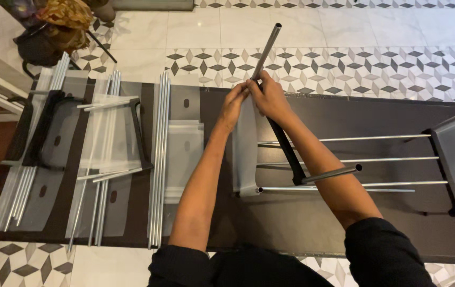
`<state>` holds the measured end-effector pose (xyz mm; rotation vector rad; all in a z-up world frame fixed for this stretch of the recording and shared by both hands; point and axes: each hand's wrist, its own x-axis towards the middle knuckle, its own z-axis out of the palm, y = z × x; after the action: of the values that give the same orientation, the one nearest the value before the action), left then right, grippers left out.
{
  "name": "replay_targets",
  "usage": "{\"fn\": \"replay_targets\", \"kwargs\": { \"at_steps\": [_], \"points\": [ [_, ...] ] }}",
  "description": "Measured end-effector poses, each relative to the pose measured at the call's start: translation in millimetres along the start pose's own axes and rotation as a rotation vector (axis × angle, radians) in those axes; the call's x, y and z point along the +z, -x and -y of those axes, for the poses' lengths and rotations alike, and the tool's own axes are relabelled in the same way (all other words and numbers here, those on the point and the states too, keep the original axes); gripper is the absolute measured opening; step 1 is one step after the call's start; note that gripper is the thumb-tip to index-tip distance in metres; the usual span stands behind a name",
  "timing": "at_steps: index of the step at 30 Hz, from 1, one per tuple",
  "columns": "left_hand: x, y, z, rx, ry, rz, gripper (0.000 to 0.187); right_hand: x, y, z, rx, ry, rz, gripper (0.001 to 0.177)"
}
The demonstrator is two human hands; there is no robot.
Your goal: The person assembles a metal shelving unit by inserting metal rods into slots on vertical panels and connecting horizontal supports. They handle multiple rods and panels, aligning and securing them by hand to form a frame.
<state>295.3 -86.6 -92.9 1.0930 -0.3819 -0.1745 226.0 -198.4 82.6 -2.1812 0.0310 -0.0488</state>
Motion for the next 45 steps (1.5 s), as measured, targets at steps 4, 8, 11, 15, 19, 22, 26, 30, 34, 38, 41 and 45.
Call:
{"fn": "replay_targets", "kwargs": {
  "at_steps": [4, 8, 11, 15, 19, 22, 26, 30, 34, 38, 41, 45],
  "points": [
    [1.7, -2.2, 6.8, 0.001, 0.005, 0.01, 0.034, -0.4, -2.7, 3.9, 0.046, -0.025, 0.005, 0.034],
    [2.5, -4.3, 10.4, -0.027, 0.041, -0.033, 0.033, 0.5, -4.6, -0.2, 0.088, -0.016, 0.008, 0.034],
    [5.7, 0.8, 6.2, -0.05, 0.101, -0.053, 0.033, 0.6, -3.8, -7.4, -0.048, 0.066, -0.032, 0.035],
    [10.2, 10.5, -4.5, 0.005, 0.125, -0.002, 0.035, -0.1, -2.5, -12.0, -0.166, 0.144, -0.078, 0.037],
    [10.0, 12.4, -6.8, -0.043, 0.251, 0.057, 0.033, -3.1, 1.9, -7.3, -0.011, 0.119, -0.028, 0.037],
    [8.4, 12.7, -1.7, -0.06, 0.268, 0.063, 0.03, -4.3, 5.7, -1.1, 0.034, 0.063, -0.01, 0.038],
    [10.1, 15.0, 5.2, -0.025, 0.179, 0.072, 0.03, -6.7, 10.7, 0.8, 0.019, 0.021, -0.033, 0.037],
    [10.5, 18.0, 5.3, -0.004, 0.069, 0.056, 0.031, -6.4, 10.4, 1.1, 0.021, 0.005, -0.035, 0.038],
    [11.6, 16.8, 6.2, 0.011, 0.142, 0.094, 0.03, -8.5, 11.0, 3.3, 0.03, 0.063, -0.037, 0.038],
    [8.5, 17.9, 9.8, 0.005, 0.182, 0.124, 0.031, -7.3, 13.9, 7.2, 0.02, 0.046, -0.04, 0.037],
    [7.9, 18.0, 10.3, 0.002, 0.197, 0.143, 0.031, -7.9, 16.1, 10.9, 0.038, 0.043, -0.038, 0.037],
    [8.7, 18.8, 10.0, -0.033, 0.229, 0.144, 0.031, -9.5, 18.6, 13.1, 0.054, 0.029, -0.041, 0.037]
  ]
}}
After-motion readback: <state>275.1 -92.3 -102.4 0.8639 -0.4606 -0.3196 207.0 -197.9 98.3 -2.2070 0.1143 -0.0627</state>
